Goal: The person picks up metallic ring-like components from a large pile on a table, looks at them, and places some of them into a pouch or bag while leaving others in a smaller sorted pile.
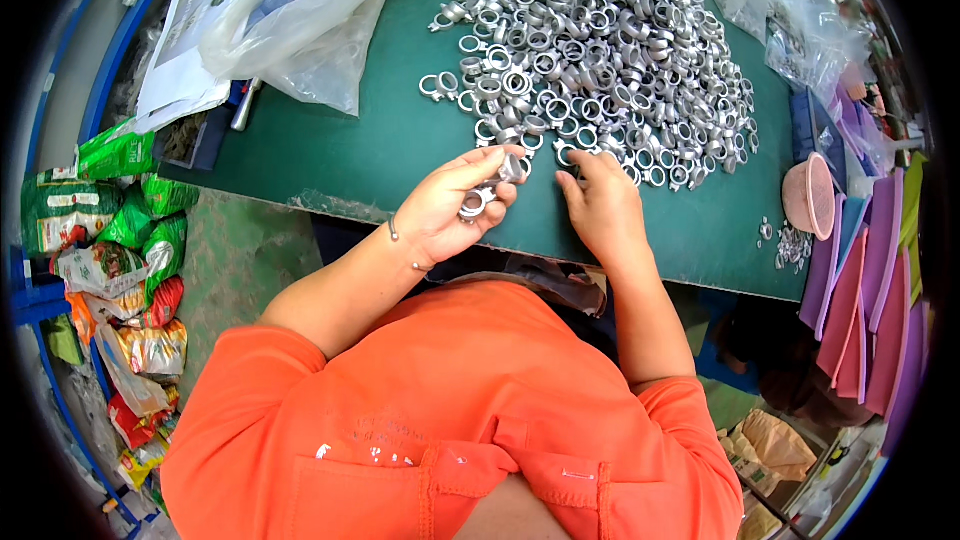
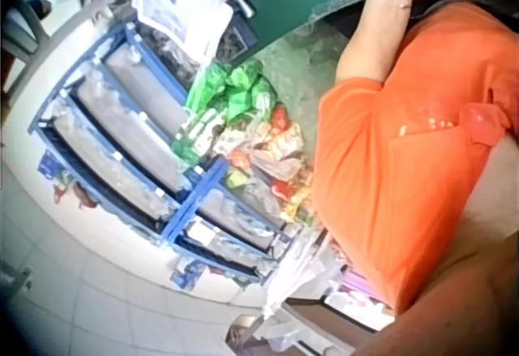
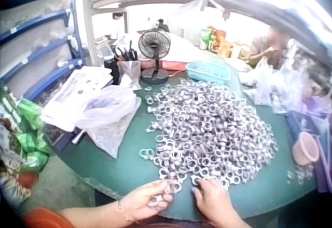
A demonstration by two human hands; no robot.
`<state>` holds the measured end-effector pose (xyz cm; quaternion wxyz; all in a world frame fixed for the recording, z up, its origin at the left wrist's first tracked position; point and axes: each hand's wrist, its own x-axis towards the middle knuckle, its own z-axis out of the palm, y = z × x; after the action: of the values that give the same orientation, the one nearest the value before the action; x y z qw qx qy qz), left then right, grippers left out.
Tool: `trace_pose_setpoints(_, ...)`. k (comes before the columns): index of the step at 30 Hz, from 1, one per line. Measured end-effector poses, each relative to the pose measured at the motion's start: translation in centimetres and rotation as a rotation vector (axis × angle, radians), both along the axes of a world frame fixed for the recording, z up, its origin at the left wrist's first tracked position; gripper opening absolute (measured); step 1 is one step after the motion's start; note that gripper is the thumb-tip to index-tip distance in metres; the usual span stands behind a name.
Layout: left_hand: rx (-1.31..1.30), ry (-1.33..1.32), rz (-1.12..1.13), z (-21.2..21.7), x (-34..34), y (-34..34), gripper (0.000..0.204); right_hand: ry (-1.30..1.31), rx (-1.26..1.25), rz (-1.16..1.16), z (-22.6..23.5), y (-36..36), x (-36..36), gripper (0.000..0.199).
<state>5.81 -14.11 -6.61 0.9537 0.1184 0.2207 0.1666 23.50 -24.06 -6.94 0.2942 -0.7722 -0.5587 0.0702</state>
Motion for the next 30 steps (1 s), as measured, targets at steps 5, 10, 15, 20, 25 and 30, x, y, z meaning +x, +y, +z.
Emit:
trace_pose_setpoints(5,-0.013,0.031,-0.006,-0.2,-0.1,-0.3,0.025,0.090,-0.070,0.078,-0.2,0.0,0.1,0.016)
trace_pose_setpoints(10,-0.014,-0.004,-0.050,-0.9,-0.5,-0.5,0.024,1.007,-0.047,0.142,0.1,-1.9,0.7,0.014)
trace_pose_setpoints(15,0.002,-0.015,-0.101,-1.8,-0.6,-1.2,0.024,1.186,0.124,0.271,0.5,-2.8,0.3,0.011)
trace_pose_setpoints(20,-0.080,-0.005,-0.202,-0.9,-0.2,-2.2,0.032,0.465,0.416,0.341,0.7,-2.3,-1.0,0.020)
trace_pose_setpoints(25,-0.298,-0.243,-0.119,-2.7,-0.1,-3.2,0.033,0.322,0.404,0.544,2.6,-1.0,-4.1,0.018)
trace_pose_setpoints(30,-0.346,-0.079,-0.207,-2.1,-4.3,-2.7,0.023,0.183,0.192,0.216,0.7,1.6,-2.6,0.012)
